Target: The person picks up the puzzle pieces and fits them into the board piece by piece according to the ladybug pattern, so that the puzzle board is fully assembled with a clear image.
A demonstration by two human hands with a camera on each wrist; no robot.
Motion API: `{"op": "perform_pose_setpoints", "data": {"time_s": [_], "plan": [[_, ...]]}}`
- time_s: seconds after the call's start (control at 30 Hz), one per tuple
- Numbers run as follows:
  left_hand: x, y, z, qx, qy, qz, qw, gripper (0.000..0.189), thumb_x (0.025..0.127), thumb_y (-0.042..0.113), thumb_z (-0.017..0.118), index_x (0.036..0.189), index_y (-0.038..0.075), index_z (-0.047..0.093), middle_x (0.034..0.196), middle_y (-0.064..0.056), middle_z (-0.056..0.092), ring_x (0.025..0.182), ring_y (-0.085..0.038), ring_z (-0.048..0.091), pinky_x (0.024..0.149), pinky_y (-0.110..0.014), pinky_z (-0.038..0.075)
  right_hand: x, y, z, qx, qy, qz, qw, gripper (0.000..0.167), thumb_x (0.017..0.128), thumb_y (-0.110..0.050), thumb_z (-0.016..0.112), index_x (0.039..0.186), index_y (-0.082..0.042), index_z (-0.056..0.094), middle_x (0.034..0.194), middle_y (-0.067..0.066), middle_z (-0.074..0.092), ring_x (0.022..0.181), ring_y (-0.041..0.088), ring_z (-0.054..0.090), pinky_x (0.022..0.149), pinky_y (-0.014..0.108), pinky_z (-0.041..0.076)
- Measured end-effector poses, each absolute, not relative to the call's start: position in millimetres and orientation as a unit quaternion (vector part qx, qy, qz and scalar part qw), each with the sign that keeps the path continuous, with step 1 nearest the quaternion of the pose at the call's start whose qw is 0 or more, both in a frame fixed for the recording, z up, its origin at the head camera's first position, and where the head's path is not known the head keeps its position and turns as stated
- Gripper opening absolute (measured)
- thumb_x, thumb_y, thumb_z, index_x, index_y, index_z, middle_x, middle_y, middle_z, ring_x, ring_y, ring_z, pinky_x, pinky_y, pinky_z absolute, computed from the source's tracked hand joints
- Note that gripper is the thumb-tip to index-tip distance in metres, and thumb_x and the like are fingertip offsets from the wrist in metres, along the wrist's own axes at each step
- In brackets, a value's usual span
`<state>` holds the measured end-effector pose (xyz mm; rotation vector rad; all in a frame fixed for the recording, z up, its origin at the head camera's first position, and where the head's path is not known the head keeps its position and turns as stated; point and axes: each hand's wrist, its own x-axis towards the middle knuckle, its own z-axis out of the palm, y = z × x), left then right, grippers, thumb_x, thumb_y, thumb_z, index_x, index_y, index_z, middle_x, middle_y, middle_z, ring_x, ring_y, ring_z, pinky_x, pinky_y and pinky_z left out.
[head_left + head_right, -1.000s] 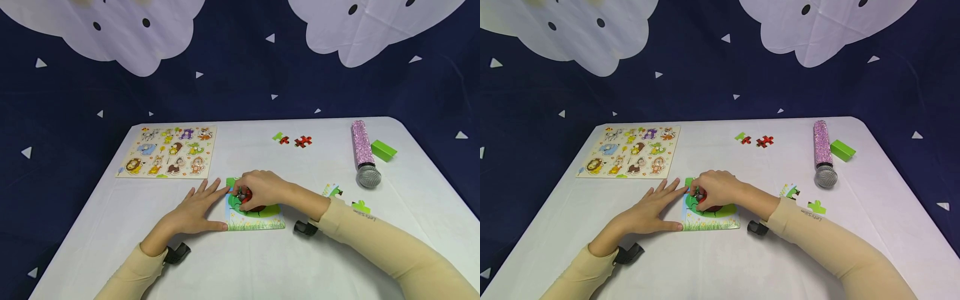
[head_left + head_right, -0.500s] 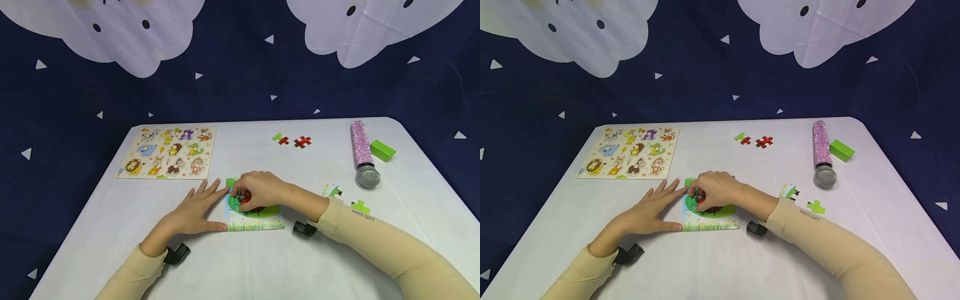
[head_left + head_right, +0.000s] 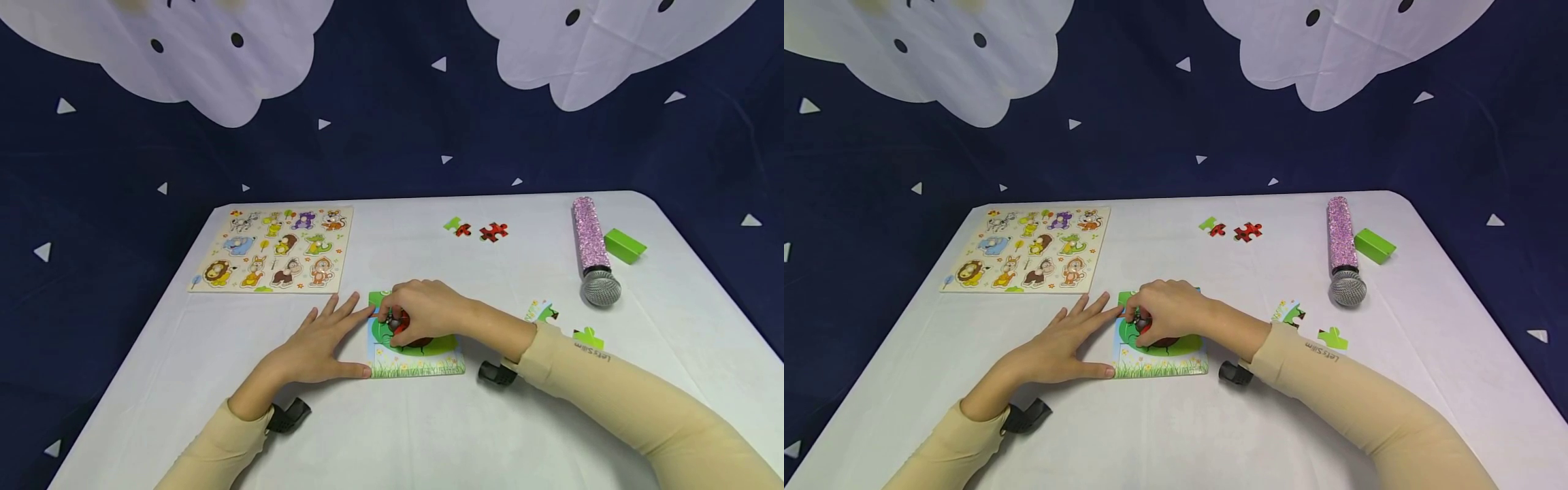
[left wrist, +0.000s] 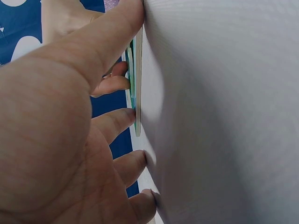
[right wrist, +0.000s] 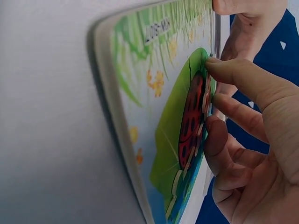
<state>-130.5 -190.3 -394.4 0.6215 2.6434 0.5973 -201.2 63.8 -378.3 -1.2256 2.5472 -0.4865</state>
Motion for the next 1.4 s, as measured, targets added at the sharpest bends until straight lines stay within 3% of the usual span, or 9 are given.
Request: {"op": "perform_pose_setpoints", "data": {"time_s": [0.47, 0.93, 1.1, 1.4], "plan": [[-130.1, -189.9, -393.3, 0.222, 0.936, 0.207, 0.176, 0.101, 0.09, 0.058, 0.082, 0.171, 0.026, 0.031, 0.182, -0.012, 0.013, 0.167, -0.049, 0.004, 0.128, -0.079, 0.009, -200.9, 63.1, -376.5, -0.423, 0.881, -0.162, 0.136, 0.028, 0.086, -0.039, 0.091, 0.108, -0.027, 0.08, 0.097, -0.009, 0.07, 0.085, 0.004, 0.061, 0.071, 0.027, 0.054], [-130.1, -190.3, -392.6, 0.22, 0.936, 0.209, 0.179, 0.101, 0.09, 0.058, 0.082, 0.171, 0.027, 0.031, 0.182, -0.011, 0.012, 0.167, -0.049, 0.003, 0.129, -0.079, 0.008, -200.4, 64.0, -377.2, -0.42, 0.882, -0.162, 0.138, 0.034, 0.088, -0.04, 0.091, 0.116, -0.025, 0.079, 0.102, -0.006, 0.07, 0.087, 0.007, 0.063, 0.075, 0.031, 0.056], [-129.8, -190.5, -392.5, 0.218, 0.936, 0.21, 0.182, 0.101, 0.09, 0.058, 0.082, 0.171, 0.027, 0.031, 0.182, -0.012, 0.012, 0.167, -0.049, 0.003, 0.128, -0.079, 0.008, -200.7, 65.9, -377.1, -0.418, 0.884, -0.162, 0.128, 0.037, 0.088, -0.045, 0.089, 0.117, -0.025, 0.078, 0.1, -0.007, 0.068, 0.082, 0.006, 0.061, 0.07, 0.027, 0.053], [-130.1, -189.1, -390.7, 0.22, 0.935, 0.211, 0.181, 0.101, 0.09, 0.059, 0.081, 0.171, 0.026, 0.031, 0.182, -0.013, 0.013, 0.167, -0.05, 0.002, 0.128, -0.079, 0.008, -207.2, 78.7, -362.6, -0.399, 0.887, -0.197, 0.122, 0.029, 0.095, -0.041, 0.082, 0.118, -0.024, 0.078, 0.1, -0.004, 0.071, 0.086, 0.011, 0.063, 0.071, 0.03, 0.056]]}}
